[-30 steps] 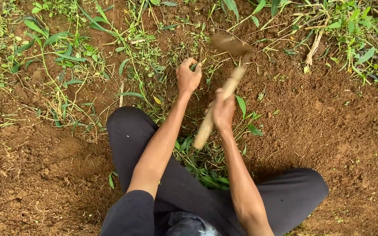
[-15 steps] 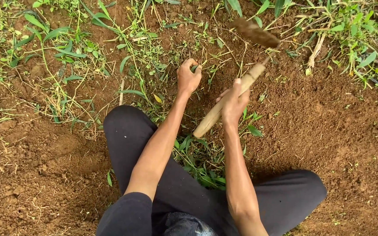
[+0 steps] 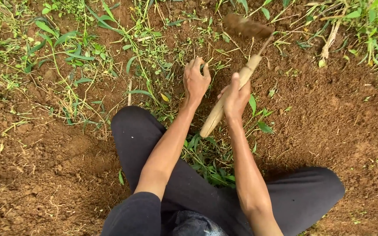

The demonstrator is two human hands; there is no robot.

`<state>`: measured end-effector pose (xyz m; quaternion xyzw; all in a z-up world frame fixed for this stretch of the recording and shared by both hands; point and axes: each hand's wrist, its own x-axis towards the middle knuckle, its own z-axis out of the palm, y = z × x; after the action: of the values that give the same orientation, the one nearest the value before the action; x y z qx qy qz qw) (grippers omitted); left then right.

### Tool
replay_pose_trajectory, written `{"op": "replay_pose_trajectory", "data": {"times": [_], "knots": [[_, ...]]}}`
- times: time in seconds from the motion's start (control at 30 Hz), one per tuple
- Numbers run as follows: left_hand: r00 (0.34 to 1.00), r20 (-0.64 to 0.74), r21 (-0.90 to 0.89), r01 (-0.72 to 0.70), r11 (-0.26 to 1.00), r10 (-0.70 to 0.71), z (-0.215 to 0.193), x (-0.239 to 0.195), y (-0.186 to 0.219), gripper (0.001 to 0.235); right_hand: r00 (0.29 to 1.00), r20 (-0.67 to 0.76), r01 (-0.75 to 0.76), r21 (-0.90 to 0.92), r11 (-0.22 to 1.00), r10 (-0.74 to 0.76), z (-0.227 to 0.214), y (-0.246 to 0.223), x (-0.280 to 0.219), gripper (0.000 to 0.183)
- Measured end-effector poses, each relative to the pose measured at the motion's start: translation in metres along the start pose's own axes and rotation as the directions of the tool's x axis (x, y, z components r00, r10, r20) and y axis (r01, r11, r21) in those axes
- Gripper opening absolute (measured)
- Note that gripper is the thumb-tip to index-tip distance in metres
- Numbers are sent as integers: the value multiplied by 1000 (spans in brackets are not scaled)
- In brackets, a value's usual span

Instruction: Using a hand hoe to loosen soil and remove weeds from a field while sitting on the ground.

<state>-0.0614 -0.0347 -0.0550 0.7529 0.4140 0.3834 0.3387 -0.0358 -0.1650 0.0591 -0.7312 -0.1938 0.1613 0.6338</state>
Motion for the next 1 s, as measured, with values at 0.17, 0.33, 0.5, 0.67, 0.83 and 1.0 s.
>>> {"op": "replay_pose_trajectory", "data": {"times": [0.17,0.33,0.5,0.67,0.83,1.0], "knots": [[994,40,-73,104,992,-102,-7,-2,-1,5,995,83,-63,35,997,60,-1,40,-14,37],[971,111,-111,222,969,-210,-1,3,-25,6,982,118,-135,-127,983,150,-19,10,-22,34],[982,113,-118,164,979,-151,2,-1,-31,5,998,-64,18,135,991,-9,-10,4,-2,28],[973,140,-124,202,972,-184,-5,-2,-23,6,961,186,-172,-170,970,203,-6,41,-12,34],[968,146,-125,222,967,-204,-4,4,-25,5,993,114,-30,47,998,25,-12,6,1,29],[953,211,-133,248,960,-217,-14,4,-16,5,992,127,-4,-20,1000,6,2,21,-21,27]]}}
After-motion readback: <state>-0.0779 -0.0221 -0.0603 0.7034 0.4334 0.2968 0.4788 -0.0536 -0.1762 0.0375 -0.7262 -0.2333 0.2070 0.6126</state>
